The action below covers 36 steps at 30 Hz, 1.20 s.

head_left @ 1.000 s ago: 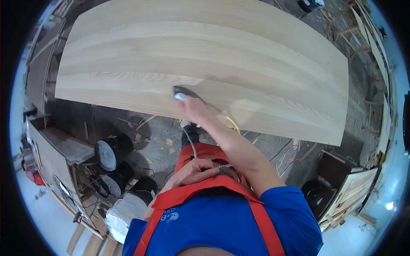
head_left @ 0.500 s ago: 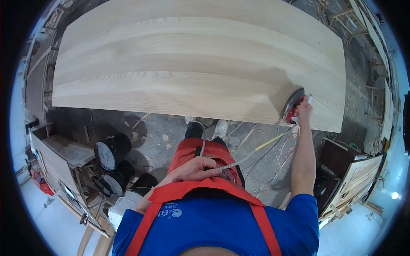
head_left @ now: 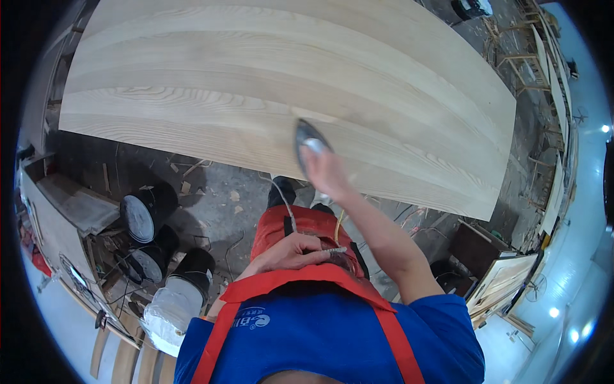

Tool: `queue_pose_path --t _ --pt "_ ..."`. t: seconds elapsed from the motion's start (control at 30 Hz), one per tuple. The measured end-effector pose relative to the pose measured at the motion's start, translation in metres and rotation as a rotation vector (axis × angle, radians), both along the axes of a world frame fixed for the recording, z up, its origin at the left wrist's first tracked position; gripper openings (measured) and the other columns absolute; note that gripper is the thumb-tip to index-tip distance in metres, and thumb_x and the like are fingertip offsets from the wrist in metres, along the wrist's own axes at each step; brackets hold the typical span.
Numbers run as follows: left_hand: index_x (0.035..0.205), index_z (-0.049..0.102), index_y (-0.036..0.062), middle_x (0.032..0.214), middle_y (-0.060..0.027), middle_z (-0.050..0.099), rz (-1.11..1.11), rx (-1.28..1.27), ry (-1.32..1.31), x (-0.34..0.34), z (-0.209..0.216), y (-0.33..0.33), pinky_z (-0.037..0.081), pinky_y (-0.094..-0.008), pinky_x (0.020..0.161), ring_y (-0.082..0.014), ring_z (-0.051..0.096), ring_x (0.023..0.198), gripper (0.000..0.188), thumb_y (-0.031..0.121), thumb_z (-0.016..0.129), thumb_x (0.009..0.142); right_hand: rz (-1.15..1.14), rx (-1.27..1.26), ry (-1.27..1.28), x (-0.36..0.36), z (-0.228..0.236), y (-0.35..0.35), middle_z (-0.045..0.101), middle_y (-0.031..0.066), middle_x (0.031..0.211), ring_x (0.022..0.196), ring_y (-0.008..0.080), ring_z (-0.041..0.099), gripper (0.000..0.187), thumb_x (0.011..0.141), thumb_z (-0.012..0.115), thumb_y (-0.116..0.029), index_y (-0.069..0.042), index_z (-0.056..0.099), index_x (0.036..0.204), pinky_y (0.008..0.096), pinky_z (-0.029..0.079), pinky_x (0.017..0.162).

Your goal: Ironing a wood panel to apply heat for veneer or bonding purposes.

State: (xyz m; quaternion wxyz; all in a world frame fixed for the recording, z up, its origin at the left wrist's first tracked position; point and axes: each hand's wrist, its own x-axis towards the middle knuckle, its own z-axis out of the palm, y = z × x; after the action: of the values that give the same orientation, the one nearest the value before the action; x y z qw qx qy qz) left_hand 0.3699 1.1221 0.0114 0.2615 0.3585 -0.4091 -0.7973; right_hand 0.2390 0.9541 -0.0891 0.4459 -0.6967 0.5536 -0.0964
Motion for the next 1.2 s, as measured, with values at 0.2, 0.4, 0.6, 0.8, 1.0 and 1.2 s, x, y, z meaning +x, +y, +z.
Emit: queue_pose_path --t 0.2,0.4,0.6,0.8,1.0,1.2 --pt "0.11 0.075 -0.0036 0.106 -0.0132 0.076 0.086 0.043 -0.039 -0.02 0.008 0.011 0.054 -0.0349 0.091 -0.0179 0.067 0.101 0.021 0.016 0.065 0.107 0.241 0.068 -0.09 0.132 0.017 0.011 0.074 0.029 0.084 0.079 0.0471 0.074 0.053 0.107 0.054 -0.044 0.006 0.066 0.096 0.0577 0.06 0.071" --pt "0.108 0.073 -0.0057 0.11 -0.0154 0.077 0.034 0.011 -0.115 -0.082 0.038 -0.004 0.054 -0.035 0.092 -0.0202 0.069 0.105 0.021 0.014 0.065 0.106 0.365 -0.017 -0.162 0.064 0.009 0.031 0.074 0.0274 0.085 0.082 0.0445 0.075 0.049 0.106 0.057 -0.043 0.003 0.067 0.095 0.0547 0.06 0.073" --pt "0.094 0.07 -0.0046 0.086 -0.0083 0.07 -0.184 -0.095 -0.222 -0.175 0.029 -0.002 0.051 -0.0326 0.076 -0.0134 0.063 0.084 0.026 0.018 0.067 0.106 0.211 -0.073 -0.031 -0.158 0.012 0.049 0.072 0.028 0.087 0.081 0.0441 0.074 0.042 0.106 0.058 -0.04 0.001 0.067 0.114 0.0549 0.06 0.069" --pt "0.091 0.068 -0.0032 0.075 -0.0068 0.059 -0.362 -0.22 -0.17 -0.266 0.026 -0.005 0.046 -0.0333 0.067 -0.0117 0.055 0.076 0.03 0.022 0.067 0.106 -0.343 -0.151 0.178 -0.428 -0.025 0.046 0.07 0.0311 0.091 0.084 0.0489 0.071 0.052 0.112 0.044 -0.046 -0.003 0.073 0.108 0.059 0.051 0.066" --pt "0.093 0.069 -0.003 0.079 -0.0094 0.064 -0.429 -0.168 -0.17 -0.283 0.028 -0.006 0.047 -0.0367 0.075 -0.0165 0.059 0.081 0.024 0.018 0.068 0.105 -1.21 -0.03 0.057 -0.687 -0.016 0.015 0.051 0.0035 0.053 0.04 0.0165 0.052 0.07 0.108 0.047 -0.063 -0.005 0.057 0.07 0.0351 0.04 0.038" --pt "0.101 0.071 -0.0039 0.087 -0.0113 0.071 -0.403 -0.168 -0.125 -0.259 0.01 -0.012 0.049 -0.037 0.078 -0.0181 0.062 0.085 0.022 0.017 0.068 0.105 -1.227 0.068 -0.104 -0.658 -0.015 -0.003 0.044 -0.0008 0.054 0.042 0.0126 0.046 0.055 0.108 0.051 -0.059 -0.014 0.05 0.077 0.0326 0.039 0.037"
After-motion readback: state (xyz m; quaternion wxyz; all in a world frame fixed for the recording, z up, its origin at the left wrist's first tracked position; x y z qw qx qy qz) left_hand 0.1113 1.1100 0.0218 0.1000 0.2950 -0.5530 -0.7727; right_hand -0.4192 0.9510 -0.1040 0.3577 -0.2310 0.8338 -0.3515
